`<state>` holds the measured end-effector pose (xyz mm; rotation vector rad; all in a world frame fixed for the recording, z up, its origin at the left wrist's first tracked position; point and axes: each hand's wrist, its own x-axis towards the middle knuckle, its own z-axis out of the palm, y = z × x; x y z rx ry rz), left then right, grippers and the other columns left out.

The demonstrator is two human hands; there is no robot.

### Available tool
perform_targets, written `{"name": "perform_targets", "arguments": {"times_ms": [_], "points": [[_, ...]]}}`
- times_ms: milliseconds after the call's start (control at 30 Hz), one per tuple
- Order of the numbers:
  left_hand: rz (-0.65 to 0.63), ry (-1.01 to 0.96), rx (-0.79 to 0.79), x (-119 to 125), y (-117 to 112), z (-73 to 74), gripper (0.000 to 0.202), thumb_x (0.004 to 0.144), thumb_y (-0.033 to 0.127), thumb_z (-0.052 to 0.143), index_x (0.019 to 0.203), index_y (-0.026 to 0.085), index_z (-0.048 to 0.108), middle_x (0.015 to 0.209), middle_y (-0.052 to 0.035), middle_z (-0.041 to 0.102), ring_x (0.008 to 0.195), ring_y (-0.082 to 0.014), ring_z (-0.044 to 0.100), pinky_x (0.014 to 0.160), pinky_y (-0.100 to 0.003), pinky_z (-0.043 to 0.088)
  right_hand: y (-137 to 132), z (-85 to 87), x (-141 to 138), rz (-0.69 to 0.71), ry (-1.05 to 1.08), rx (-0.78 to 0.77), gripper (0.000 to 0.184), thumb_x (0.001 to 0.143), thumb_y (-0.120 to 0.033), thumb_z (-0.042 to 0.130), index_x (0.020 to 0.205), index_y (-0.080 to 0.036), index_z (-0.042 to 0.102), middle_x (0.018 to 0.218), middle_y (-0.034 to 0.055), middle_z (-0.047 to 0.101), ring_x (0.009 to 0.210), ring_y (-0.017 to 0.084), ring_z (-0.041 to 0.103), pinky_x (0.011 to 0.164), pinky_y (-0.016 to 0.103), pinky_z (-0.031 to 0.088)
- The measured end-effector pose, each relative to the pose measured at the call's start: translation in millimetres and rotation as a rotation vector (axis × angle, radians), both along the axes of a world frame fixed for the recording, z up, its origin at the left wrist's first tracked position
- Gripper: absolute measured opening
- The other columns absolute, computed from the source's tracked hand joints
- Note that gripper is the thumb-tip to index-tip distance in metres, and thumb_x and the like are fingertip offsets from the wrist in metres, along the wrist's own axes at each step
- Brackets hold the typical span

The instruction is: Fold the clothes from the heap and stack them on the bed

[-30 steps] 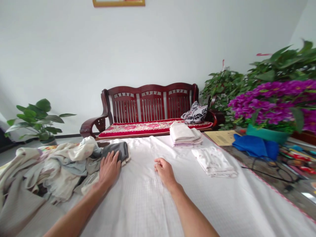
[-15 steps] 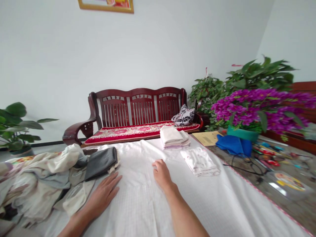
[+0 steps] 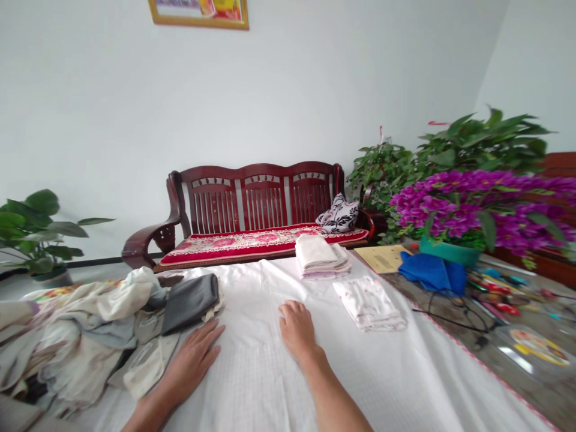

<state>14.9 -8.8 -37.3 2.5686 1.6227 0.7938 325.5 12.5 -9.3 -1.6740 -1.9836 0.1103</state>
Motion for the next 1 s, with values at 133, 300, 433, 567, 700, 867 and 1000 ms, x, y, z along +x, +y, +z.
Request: {"name": "perform_targets", "arguments": {"times_ms": [133, 300, 433, 567, 700, 867, 1000], "points": [[0.009, -0.026, 0.007, -1.9, 0.7, -0.7, 0.041, 0.091, 0.027, 0.053, 0.130, 0.023, 0.066, 0.141, -0.0104, 0.060, 0.130, -0.0290, 0.057, 0.109, -0.050, 0.047, 0.1, -0.5, 0.4, -0.005, -0.025, -0.016, 0.034, 0.088, -0.016, 0.051, 0.117, -0.022, 0.068, 0.128, 0.0075, 0.064, 0.120, 0.024, 0.054, 0.103, 0.035, 0.038], [0.010, -0.067, 0.043, -4.5, 4.1, -5.2, 0.038, 0.089, 0.026, 0.055, 0.125, 0.024, 0.069, 0.137, -0.0099, 0.064, 0.126, -0.0287, 0.060, 0.107, -0.049, 0.049, 0.7, -1.0, 1.2, 0.008, -0.034, -0.003, 0.034, 0.088, -0.016, 0.051, 0.117, -0.020, 0.068, 0.126, 0.0076, 0.065, 0.118, 0.024, 0.055, 0.104, 0.035, 0.038], [-0.005, -0.128, 0.047, -4.5, 5.9, -6.0, 0.035, 0.088, 0.026, 0.057, 0.119, 0.025, 0.072, 0.133, -0.0092, 0.066, 0.123, -0.0289, 0.062, 0.105, -0.048, 0.051, 0.6, -1.8, 1.5, 0.002, -0.043, 0.004, 0.034, 0.088, -0.015, 0.051, 0.117, -0.021, 0.068, 0.127, 0.0076, 0.065, 0.119, 0.023, 0.055, 0.104, 0.035, 0.039], [0.026, -0.232, 0.038, -6.9, 3.7, 0.2, 0.026, 0.093, 0.029, 0.052, 0.103, 0.024, 0.076, 0.111, -0.0080, 0.075, 0.106, -0.0256, 0.070, 0.095, -0.041, 0.056, 1.4, -3.2, 2.4, 0.016, -0.039, 0.016, 0.034, 0.088, -0.016, 0.051, 0.117, -0.021, 0.068, 0.127, 0.0079, 0.065, 0.119, 0.024, 0.055, 0.104, 0.036, 0.040], [0.196, -0.250, 0.259, -11.8, 1.3, 13.5, 0.029, 0.093, 0.026, 0.049, 0.111, 0.022, 0.071, 0.113, -0.0097, 0.072, 0.110, -0.0273, 0.065, 0.098, -0.043, 0.050, 2.0, -3.5, 2.9, 0.029, -0.039, 0.030, 0.034, 0.088, -0.016, 0.051, 0.117, -0.021, 0.068, 0.126, 0.0083, 0.066, 0.118, 0.024, 0.056, 0.104, 0.035, 0.040], [0.367, -0.099, 0.358, -3.9, 16.5, 31.1, 0.068, 0.082, 0.029, 0.064, 0.146, 0.016, 0.046, 0.153, -0.0162, 0.045, 0.146, -0.0354, 0.031, 0.118, -0.051, 0.026, 2.6, -4.4, 3.1, 0.018, -0.057, 0.021, 0.034, 0.089, -0.017, 0.051, 0.118, -0.021, 0.068, 0.127, 0.0081, 0.065, 0.119, 0.024, 0.056, 0.104, 0.036, 0.040], [0.445, 0.033, 0.182, 9.7, 40.9, 43.0, 0.087, 0.073, 0.031, 0.073, 0.151, 0.013, 0.039, 0.158, -0.0176, 0.038, 0.149, -0.0365, 0.026, 0.120, -0.052, 0.018, 4.3, -7.0, 4.0, 0.025, -0.079, 0.022, 0.035, 0.089, -0.018, 0.050, 0.119, -0.020, 0.068, 0.128, 0.0090, 0.065, 0.120, 0.025, 0.056, 0.105, 0.038, 0.040]]}}
